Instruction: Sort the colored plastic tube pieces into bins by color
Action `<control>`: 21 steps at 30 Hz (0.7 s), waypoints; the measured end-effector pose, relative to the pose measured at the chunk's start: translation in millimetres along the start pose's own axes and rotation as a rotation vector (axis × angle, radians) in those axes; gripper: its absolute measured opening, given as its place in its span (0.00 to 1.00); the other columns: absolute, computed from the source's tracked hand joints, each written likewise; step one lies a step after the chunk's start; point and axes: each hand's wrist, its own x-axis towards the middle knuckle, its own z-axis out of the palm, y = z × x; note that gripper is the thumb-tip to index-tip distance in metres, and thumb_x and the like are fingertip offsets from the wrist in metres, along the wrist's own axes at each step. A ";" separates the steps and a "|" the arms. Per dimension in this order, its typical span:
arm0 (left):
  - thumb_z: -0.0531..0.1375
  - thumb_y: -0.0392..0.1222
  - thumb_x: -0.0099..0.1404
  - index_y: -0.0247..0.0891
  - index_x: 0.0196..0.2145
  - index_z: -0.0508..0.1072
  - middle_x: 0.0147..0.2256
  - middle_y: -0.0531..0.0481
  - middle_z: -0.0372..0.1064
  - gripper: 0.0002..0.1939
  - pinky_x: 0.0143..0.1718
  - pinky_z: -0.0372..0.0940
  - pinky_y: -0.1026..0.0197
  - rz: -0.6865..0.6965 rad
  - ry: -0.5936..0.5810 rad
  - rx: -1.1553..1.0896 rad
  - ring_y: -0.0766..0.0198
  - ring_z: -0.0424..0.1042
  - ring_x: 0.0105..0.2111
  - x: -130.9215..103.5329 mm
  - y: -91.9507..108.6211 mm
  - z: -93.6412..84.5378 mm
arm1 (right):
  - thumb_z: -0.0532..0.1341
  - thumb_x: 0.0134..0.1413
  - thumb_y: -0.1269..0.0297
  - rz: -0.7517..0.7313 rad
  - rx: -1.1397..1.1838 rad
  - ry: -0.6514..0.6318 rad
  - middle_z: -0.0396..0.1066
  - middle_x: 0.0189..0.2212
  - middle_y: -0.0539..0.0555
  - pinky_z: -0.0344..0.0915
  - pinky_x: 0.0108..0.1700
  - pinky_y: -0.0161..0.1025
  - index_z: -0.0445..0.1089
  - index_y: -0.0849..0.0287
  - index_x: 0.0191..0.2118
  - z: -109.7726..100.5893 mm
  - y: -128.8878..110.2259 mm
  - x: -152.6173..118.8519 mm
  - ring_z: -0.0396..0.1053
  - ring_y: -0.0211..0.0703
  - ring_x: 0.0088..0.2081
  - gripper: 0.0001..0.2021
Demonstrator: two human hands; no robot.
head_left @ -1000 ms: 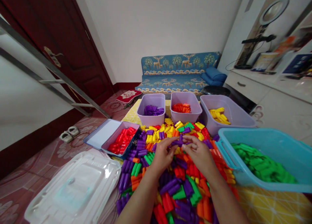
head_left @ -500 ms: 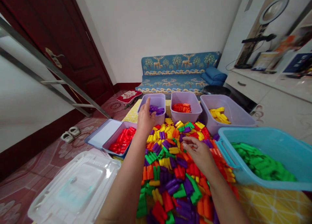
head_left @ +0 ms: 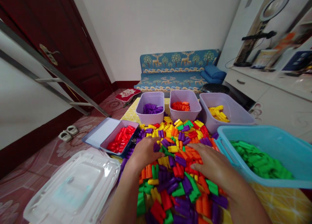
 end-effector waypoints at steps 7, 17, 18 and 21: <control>0.65 0.38 0.48 0.42 0.57 0.67 0.48 0.40 0.71 0.37 0.49 0.64 0.53 0.010 -0.102 0.130 0.48 0.70 0.49 2.1 1.1 19.2 | 0.65 0.42 0.68 0.066 -0.095 -0.108 0.68 0.54 0.66 0.63 0.52 0.54 0.64 0.59 0.60 11.1 -0.1 10.6 0.66 0.62 0.54 0.34; 0.65 0.38 0.48 0.46 0.60 0.61 0.49 0.43 0.65 0.41 0.52 0.62 0.51 0.009 0.019 -0.019 0.50 0.66 0.50 3.8 -0.3 44.7 | 0.57 0.56 0.59 0.088 0.080 -0.054 0.66 0.54 0.68 0.61 0.55 0.54 0.57 0.62 0.63 41.8 -22.2 25.0 0.65 0.60 0.55 0.30; 0.65 0.37 0.49 0.45 0.60 0.62 0.50 0.42 0.63 0.40 0.53 0.62 0.51 0.011 0.028 -0.075 0.50 0.66 0.52 3.0 -1.4 47.2 | 0.56 0.56 0.59 0.106 0.095 -0.036 0.66 0.53 0.68 0.61 0.55 0.54 0.57 0.63 0.63 45.6 -24.4 26.3 0.66 0.60 0.54 0.29; 0.64 0.34 0.50 0.42 0.59 0.64 0.55 0.40 0.58 0.37 0.56 0.60 0.50 0.020 0.063 -0.235 0.50 0.63 0.56 1.0 -1.4 52.6 | 0.58 0.55 0.60 0.116 0.216 0.055 0.67 0.52 0.67 0.61 0.55 0.52 0.60 0.63 0.61 51.9 -29.0 30.3 0.66 0.58 0.54 0.28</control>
